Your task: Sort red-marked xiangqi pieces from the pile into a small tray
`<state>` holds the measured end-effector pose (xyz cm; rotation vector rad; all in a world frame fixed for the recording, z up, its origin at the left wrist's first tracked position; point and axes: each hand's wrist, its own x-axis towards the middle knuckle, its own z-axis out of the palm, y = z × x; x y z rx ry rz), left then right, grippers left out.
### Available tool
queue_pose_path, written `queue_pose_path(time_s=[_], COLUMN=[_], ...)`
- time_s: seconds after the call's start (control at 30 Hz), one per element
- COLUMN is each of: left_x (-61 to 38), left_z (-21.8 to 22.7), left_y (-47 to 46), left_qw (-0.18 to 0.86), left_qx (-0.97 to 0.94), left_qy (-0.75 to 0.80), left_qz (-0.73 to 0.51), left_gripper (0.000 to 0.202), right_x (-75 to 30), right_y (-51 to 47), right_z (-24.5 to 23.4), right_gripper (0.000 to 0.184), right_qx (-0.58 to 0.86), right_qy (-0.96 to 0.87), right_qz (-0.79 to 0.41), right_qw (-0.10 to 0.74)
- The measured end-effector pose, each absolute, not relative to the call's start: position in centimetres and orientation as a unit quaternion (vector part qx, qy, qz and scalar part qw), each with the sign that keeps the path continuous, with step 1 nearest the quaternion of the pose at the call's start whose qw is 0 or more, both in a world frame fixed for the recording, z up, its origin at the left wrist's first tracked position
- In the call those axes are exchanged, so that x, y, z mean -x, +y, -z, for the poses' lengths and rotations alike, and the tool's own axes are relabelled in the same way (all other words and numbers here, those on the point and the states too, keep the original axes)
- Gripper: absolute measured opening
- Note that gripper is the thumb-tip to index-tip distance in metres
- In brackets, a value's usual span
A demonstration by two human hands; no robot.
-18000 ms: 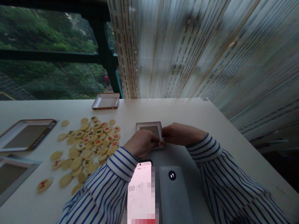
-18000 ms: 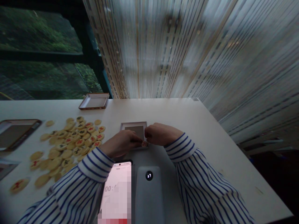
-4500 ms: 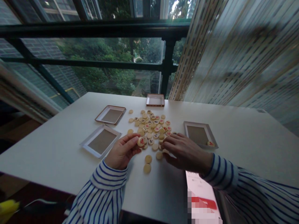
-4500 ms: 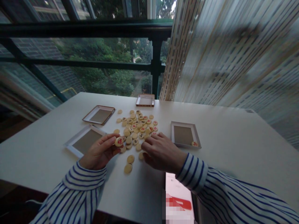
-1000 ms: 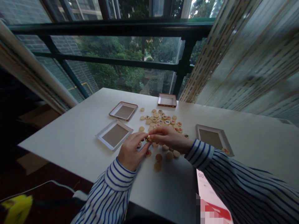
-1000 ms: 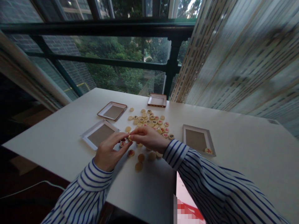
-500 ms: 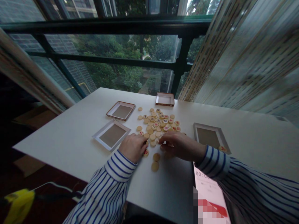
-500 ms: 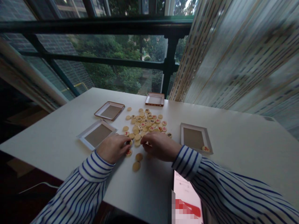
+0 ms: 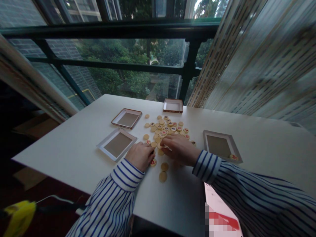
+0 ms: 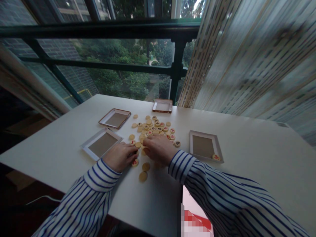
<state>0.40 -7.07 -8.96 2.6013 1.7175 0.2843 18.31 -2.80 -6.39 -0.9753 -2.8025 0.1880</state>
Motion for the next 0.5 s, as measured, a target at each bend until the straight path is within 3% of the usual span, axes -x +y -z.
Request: queue_pose_path(time_s=[0.3, 0.5], left_x=[-0.1, 0.2], left_z=[8.8, 9.1], left_y=[-7.1, -7.1], left_qw=[0.018, 0.003], left_qx=[-0.831, -0.820], left_qy=[0.549, 0.559], left_qz=[-0.083, -0.122], left_gripper=[0.009, 0.015], right_x=[-17.0, -17.1], right_y=[-2.2, -2.1], right_z=[7.6, 7.6], right_gripper=[0.015, 0.015], right_qx=[0.328, 0.338], right_qy=[-0.942, -0.932], right_qz=[-0.030, -0.084], right_qw=[0.061, 0.094])
